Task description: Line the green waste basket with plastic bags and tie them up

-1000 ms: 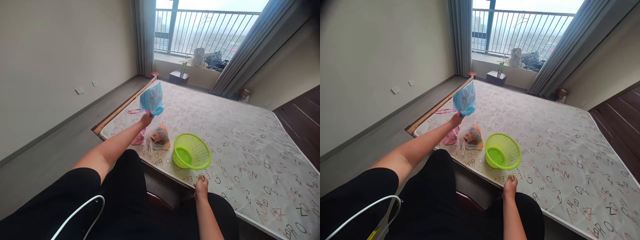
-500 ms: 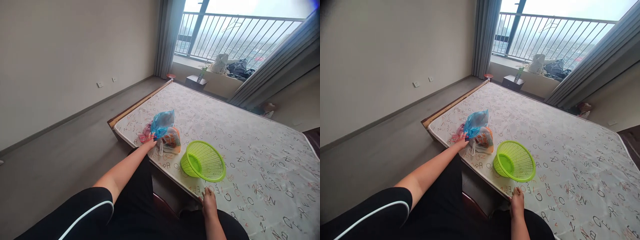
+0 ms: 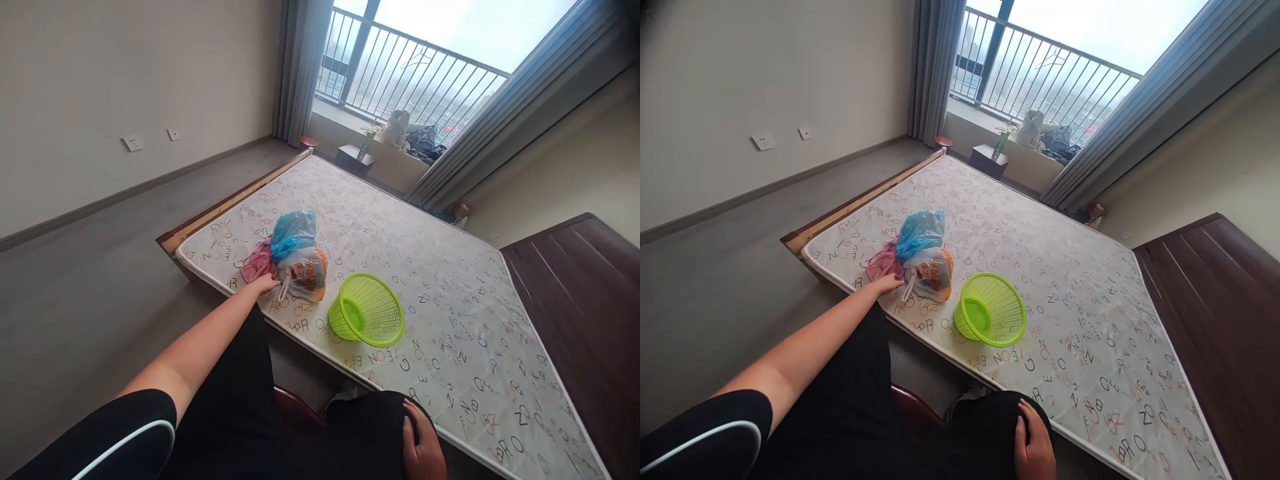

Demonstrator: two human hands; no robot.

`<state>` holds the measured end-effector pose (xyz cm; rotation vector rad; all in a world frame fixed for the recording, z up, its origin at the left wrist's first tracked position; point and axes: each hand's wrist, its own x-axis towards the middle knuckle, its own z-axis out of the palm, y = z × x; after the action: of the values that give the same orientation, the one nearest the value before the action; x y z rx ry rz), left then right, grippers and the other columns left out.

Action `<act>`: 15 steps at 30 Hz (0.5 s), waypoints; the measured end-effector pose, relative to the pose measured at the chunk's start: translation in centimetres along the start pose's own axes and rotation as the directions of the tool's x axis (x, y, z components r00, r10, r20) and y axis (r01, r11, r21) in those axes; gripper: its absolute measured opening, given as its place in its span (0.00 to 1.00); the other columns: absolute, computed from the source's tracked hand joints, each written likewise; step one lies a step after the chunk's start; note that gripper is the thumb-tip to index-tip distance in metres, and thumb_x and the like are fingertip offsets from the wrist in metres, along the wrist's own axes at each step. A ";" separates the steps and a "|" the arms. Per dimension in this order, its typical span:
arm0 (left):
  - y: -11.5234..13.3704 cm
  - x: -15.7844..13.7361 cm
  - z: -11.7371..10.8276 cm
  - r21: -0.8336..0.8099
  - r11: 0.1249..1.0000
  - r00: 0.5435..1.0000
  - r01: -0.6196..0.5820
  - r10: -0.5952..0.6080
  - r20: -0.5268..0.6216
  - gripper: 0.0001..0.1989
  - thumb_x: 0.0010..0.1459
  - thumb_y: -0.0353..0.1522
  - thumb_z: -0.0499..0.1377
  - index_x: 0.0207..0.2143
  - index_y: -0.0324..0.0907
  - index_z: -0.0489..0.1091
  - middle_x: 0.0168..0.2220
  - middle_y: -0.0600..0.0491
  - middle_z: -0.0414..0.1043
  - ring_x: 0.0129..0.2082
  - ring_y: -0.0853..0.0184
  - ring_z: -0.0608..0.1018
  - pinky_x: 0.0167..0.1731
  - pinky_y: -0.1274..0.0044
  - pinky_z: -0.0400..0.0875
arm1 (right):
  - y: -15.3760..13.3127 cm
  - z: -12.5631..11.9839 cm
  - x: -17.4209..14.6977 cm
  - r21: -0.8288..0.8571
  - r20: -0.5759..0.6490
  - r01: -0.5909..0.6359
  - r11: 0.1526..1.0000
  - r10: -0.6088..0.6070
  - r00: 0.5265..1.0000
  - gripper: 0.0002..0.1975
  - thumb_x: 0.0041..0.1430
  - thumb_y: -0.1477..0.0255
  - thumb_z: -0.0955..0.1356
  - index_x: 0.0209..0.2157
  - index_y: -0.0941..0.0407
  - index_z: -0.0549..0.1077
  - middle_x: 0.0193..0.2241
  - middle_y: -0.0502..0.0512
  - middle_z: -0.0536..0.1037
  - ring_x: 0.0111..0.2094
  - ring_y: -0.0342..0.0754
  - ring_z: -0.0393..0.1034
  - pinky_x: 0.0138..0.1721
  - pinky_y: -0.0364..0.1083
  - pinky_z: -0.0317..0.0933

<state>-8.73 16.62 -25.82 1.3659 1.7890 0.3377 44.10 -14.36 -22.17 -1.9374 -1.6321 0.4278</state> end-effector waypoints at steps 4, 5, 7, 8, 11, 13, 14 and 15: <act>0.6 0.3 0.8 0.065 0.996 0.995 -0.062 0.056 0.086 0.27 0.55 0.48 0.66 0.50 0.39 0.73 0.52 0.37 0.79 0.53 0.49 0.80 0.51 0.70 0.73 | -0.8 0.0 -0.6 -0.020 -0.121 -0.050 0.999 0.047 0.992 0.28 0.65 0.49 0.60 0.49 0.56 0.75 0.52 0.65 0.79 0.55 0.62 0.73 0.60 0.62 0.63; 0.9 0.4 1.1 0.080 0.994 0.992 -0.080 0.072 0.099 0.28 0.55 0.48 0.66 0.50 0.39 0.73 0.54 0.37 0.78 0.54 0.49 0.79 0.51 0.71 0.72 | -1.0 0.0 -0.4 -0.024 -0.146 -0.055 0.998 0.051 0.988 0.27 0.66 0.49 0.60 0.49 0.56 0.75 0.52 0.65 0.79 0.54 0.62 0.73 0.60 0.61 0.63; 1.5 0.4 1.6 0.109 0.988 0.988 -0.113 0.099 0.122 0.29 0.54 0.47 0.67 0.52 0.39 0.72 0.56 0.37 0.77 0.55 0.50 0.79 0.52 0.71 0.72 | -1.5 0.0 0.1 -0.029 -0.178 -0.056 0.998 0.050 0.983 0.26 0.66 0.50 0.60 0.47 0.56 0.75 0.50 0.65 0.79 0.53 0.61 0.74 0.59 0.60 0.64; 1.8 0.3 1.7 0.121 0.984 0.985 -0.127 0.111 0.133 0.29 0.54 0.46 0.67 0.53 0.39 0.71 0.56 0.37 0.77 0.55 0.50 0.79 0.53 0.71 0.71 | -1.6 0.0 0.3 -0.030 -0.181 -0.055 0.998 0.048 0.982 0.26 0.66 0.51 0.60 0.47 0.56 0.75 0.50 0.65 0.79 0.53 0.61 0.74 0.59 0.60 0.64; 2.6 0.2 2.1 0.150 0.975 0.978 -0.164 0.140 0.156 0.27 0.53 0.38 0.68 0.55 0.39 0.70 0.54 0.40 0.78 0.53 0.53 0.80 0.52 0.72 0.71 | -1.8 0.1 0.6 -0.031 -0.173 -0.054 0.998 0.048 0.984 0.24 0.66 0.53 0.60 0.47 0.56 0.75 0.50 0.65 0.79 0.53 0.60 0.73 0.59 0.60 0.64; 2.9 0.0 2.1 0.160 0.971 0.975 -0.180 0.154 0.160 0.26 0.53 0.32 0.67 0.55 0.40 0.70 0.51 0.43 0.80 0.50 0.55 0.81 0.50 0.73 0.72 | -1.8 0.1 0.5 -0.031 -0.165 -0.066 0.997 0.060 0.984 0.23 0.66 0.55 0.61 0.48 0.56 0.75 0.50 0.64 0.79 0.53 0.60 0.73 0.59 0.60 0.64; 3.0 0.0 2.1 0.165 0.969 0.975 -0.185 0.160 0.156 0.26 0.53 0.30 0.67 0.55 0.40 0.70 0.51 0.44 0.80 0.49 0.56 0.82 0.49 0.74 0.72 | -1.8 0.1 0.4 -0.030 -0.164 -0.076 0.997 0.070 0.984 0.22 0.66 0.55 0.61 0.48 0.56 0.75 0.50 0.64 0.79 0.53 0.60 0.73 0.59 0.59 0.64; 3.0 0.0 2.1 0.170 0.968 0.976 -0.187 0.163 0.147 0.26 0.53 0.29 0.66 0.55 0.40 0.70 0.50 0.45 0.81 0.48 0.57 0.82 0.48 0.75 0.72 | -1.8 0.1 0.3 -0.028 -0.163 -0.086 0.996 0.081 0.983 0.22 0.66 0.56 0.61 0.48 0.56 0.75 0.50 0.64 0.79 0.53 0.60 0.73 0.59 0.59 0.64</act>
<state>-5.17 17.16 -25.12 1.6429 1.6258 0.1739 42.69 -13.85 -21.09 -2.0157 -1.4686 0.2686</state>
